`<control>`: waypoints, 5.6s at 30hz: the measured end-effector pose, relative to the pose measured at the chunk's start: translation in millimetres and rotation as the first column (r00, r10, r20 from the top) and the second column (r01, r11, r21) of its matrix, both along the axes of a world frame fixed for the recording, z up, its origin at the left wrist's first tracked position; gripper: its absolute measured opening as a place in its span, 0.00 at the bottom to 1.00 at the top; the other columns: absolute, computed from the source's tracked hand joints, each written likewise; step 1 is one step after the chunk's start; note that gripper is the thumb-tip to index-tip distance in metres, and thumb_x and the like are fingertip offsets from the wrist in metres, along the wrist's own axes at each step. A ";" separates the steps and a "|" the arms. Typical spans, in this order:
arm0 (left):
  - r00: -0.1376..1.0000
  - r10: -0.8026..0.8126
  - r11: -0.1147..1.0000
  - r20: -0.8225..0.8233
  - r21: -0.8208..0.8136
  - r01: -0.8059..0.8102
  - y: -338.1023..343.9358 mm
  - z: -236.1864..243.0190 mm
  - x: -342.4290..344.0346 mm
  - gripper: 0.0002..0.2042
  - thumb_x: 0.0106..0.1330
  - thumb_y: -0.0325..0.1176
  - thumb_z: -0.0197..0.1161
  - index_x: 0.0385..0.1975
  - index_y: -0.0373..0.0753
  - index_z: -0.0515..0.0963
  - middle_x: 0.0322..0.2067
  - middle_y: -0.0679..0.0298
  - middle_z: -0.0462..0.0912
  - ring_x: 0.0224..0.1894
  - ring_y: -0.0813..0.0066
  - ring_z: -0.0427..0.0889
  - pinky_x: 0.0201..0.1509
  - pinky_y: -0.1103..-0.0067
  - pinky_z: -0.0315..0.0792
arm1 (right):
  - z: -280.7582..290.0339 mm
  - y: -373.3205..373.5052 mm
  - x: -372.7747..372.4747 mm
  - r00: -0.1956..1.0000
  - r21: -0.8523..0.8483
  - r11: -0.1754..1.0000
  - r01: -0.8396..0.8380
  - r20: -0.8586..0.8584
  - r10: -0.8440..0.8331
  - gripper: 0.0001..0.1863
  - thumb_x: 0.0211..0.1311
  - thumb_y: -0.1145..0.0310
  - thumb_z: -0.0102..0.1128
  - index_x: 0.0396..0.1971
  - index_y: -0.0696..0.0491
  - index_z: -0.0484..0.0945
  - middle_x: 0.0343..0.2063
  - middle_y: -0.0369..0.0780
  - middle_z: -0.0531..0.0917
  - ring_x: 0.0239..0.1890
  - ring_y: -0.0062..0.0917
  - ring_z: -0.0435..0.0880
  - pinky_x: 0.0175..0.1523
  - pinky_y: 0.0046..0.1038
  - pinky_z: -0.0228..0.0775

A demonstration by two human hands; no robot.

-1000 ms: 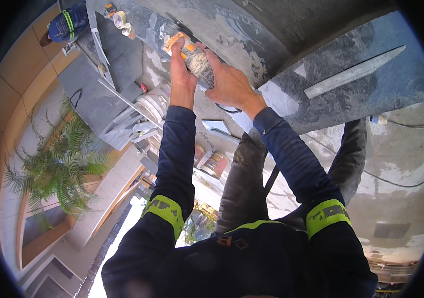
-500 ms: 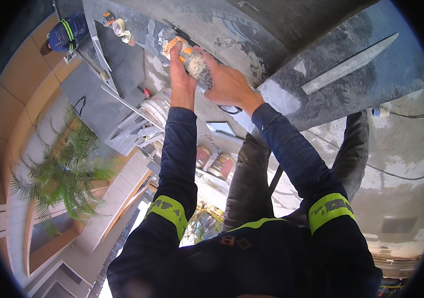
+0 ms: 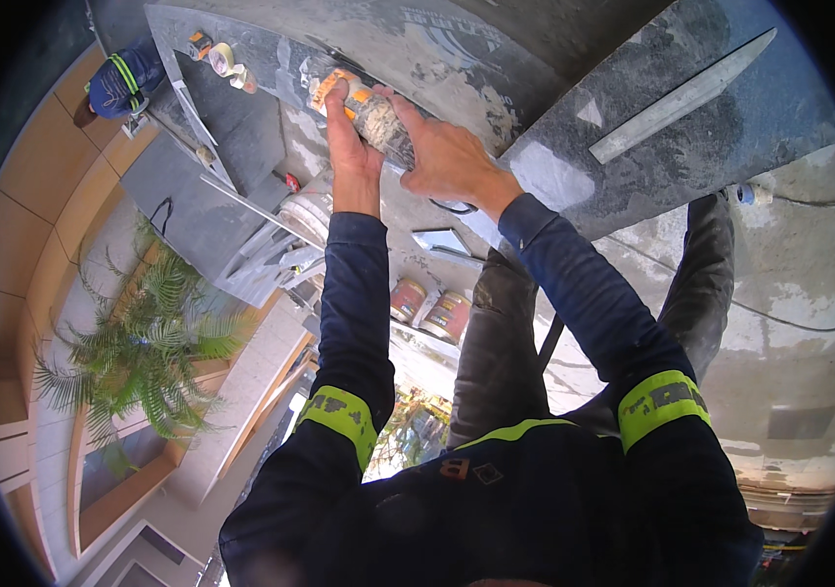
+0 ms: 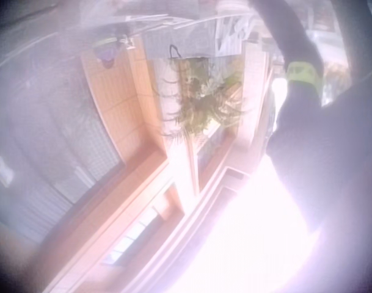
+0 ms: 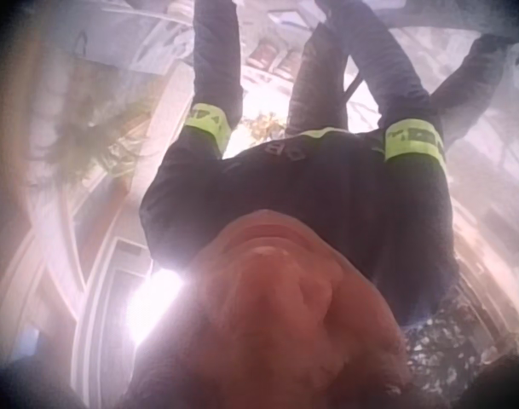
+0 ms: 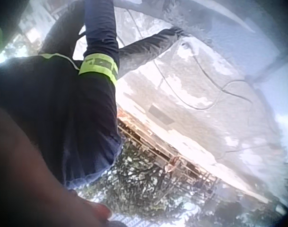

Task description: The person uses an angle grinder to smooth the edge of a large stone slab. They hold the tool with both hands and move it along the slab's edge, generating dust. The person repositions the slab and continues grinding different sections of the edge.

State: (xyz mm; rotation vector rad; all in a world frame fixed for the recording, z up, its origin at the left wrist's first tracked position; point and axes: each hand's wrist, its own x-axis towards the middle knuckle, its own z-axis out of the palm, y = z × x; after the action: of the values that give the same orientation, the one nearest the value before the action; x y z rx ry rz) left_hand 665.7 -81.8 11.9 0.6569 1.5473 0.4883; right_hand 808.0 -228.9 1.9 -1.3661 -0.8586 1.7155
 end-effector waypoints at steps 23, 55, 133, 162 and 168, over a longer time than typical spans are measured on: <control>1.000 0.004 0.999 -0.015 0.033 -0.003 -7.5 0.8 5.6 0.17 0.78 0.45 0.67 0.54 0.39 0.76 0.38 0.54 0.87 0.42 0.57 0.90 0.50 0.63 0.89 | -2.5 -6.8 -6.2 0.999 -0.024 0.999 0.041 -0.031 -0.042 0.66 0.47 0.71 0.71 0.90 0.43 0.48 0.39 0.55 0.91 0.45 0.57 0.92 0.53 0.51 0.83; 1.000 0.006 0.999 -0.024 -0.033 -0.007 1.3 1.1 -2.8 0.22 0.77 0.48 0.67 0.58 0.36 0.77 0.47 0.48 0.88 0.49 0.52 0.92 0.58 0.60 0.89 | 1.8 -9.0 -4.0 0.999 -0.025 0.999 0.040 -0.022 -0.041 0.66 0.49 0.71 0.72 0.90 0.41 0.47 0.39 0.54 0.90 0.44 0.53 0.92 0.51 0.50 0.82; 0.996 0.079 0.996 -0.048 -0.040 -0.081 -25.2 2.8 9.0 0.20 0.77 0.47 0.69 0.57 0.39 0.77 0.44 0.55 0.86 0.45 0.59 0.90 0.55 0.63 0.89 | 0.5 -23.9 2.4 0.999 0.000 0.999 0.048 -0.016 -0.048 0.67 0.48 0.72 0.71 0.90 0.40 0.46 0.36 0.55 0.90 0.41 0.56 0.91 0.48 0.51 0.82; 0.995 0.043 0.998 -0.086 -0.038 -0.046 -23.3 3.1 3.8 0.24 0.75 0.50 0.69 0.59 0.38 0.77 0.47 0.49 0.87 0.50 0.53 0.90 0.58 0.59 0.89 | 7.4 -26.3 6.6 0.999 -0.037 0.999 -0.015 -0.039 0.014 0.67 0.49 0.70 0.71 0.91 0.41 0.45 0.43 0.55 0.90 0.48 0.56 0.92 0.54 0.51 0.84; 0.997 0.008 0.999 -0.074 -0.049 -0.012 -24.2 3.8 2.8 0.25 0.75 0.51 0.70 0.59 0.38 0.77 0.48 0.48 0.87 0.51 0.53 0.90 0.59 0.58 0.88 | 10.2 -28.6 6.3 1.000 -0.059 0.998 0.000 -0.020 -0.002 0.66 0.49 0.74 0.70 0.90 0.39 0.46 0.38 0.55 0.91 0.44 0.54 0.92 0.49 0.49 0.83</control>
State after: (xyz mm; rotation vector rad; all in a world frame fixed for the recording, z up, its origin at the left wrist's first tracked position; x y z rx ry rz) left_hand 668.5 -106.0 15.7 0.6358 1.6275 0.4364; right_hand 814.3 -257.5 12.1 -1.3860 -0.8018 1.7633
